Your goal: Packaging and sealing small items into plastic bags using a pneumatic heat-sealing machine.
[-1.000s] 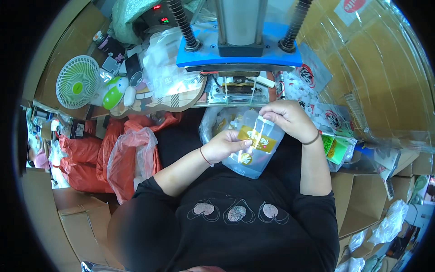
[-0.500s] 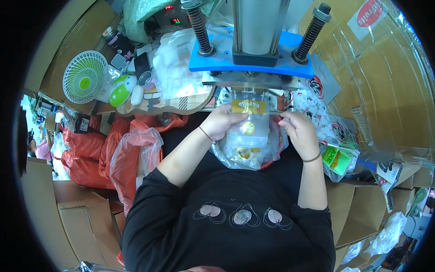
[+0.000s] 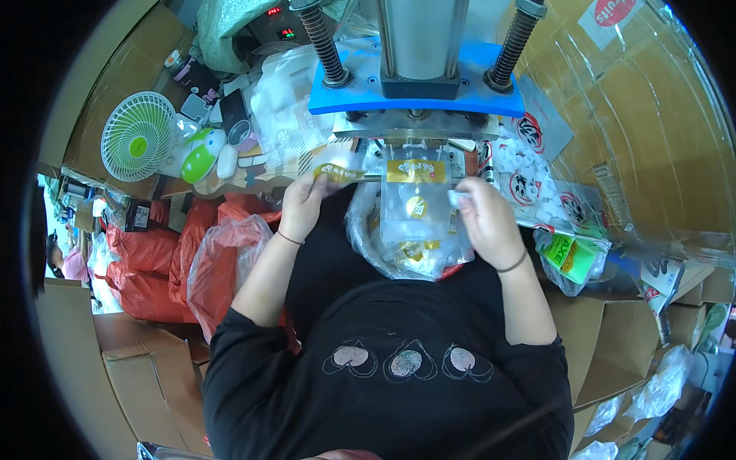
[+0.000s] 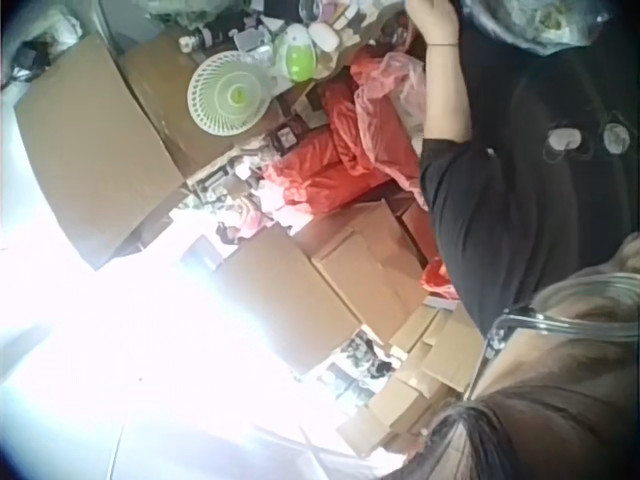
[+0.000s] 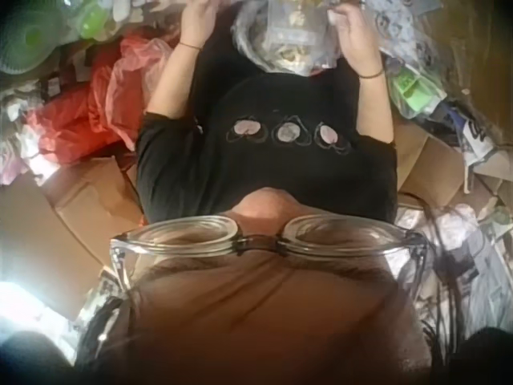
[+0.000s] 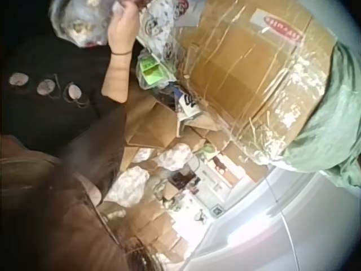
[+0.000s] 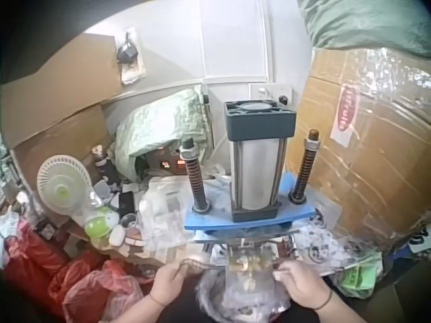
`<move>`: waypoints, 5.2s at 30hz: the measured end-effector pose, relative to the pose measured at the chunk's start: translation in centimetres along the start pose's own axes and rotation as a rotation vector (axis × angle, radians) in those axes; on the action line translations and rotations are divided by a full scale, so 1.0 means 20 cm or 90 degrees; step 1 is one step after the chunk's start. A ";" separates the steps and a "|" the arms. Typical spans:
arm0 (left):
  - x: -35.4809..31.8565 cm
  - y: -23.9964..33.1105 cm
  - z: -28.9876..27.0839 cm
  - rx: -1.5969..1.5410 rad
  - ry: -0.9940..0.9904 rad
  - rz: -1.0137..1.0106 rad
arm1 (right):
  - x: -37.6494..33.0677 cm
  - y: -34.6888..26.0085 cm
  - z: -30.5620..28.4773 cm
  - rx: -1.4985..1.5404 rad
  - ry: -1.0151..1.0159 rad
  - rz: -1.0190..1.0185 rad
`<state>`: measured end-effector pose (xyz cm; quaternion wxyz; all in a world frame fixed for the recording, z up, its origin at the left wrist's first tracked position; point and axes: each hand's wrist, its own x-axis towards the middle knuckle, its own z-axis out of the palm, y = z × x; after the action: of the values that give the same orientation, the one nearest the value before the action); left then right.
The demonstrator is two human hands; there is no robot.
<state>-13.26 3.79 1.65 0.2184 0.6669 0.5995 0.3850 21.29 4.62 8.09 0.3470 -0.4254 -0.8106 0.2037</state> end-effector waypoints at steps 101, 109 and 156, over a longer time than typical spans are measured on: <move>0.76 -0.59 -0.16 0.553 0.099 0.044 | 0.03 0.39 0.03 -0.137 0.118 0.162; 0.40 -0.22 -0.17 0.551 0.223 0.074 | -0.17 0.21 -0.20 -0.210 0.125 0.085; 0.31 -0.11 0.03 0.469 0.161 0.090 | 0.08 0.19 -0.17 -0.062 0.151 0.047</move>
<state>-14.30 10.27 1.23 -0.1379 0.6879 0.6719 0.2373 25.38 8.14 8.61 0.4115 -0.4926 -0.7565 0.1254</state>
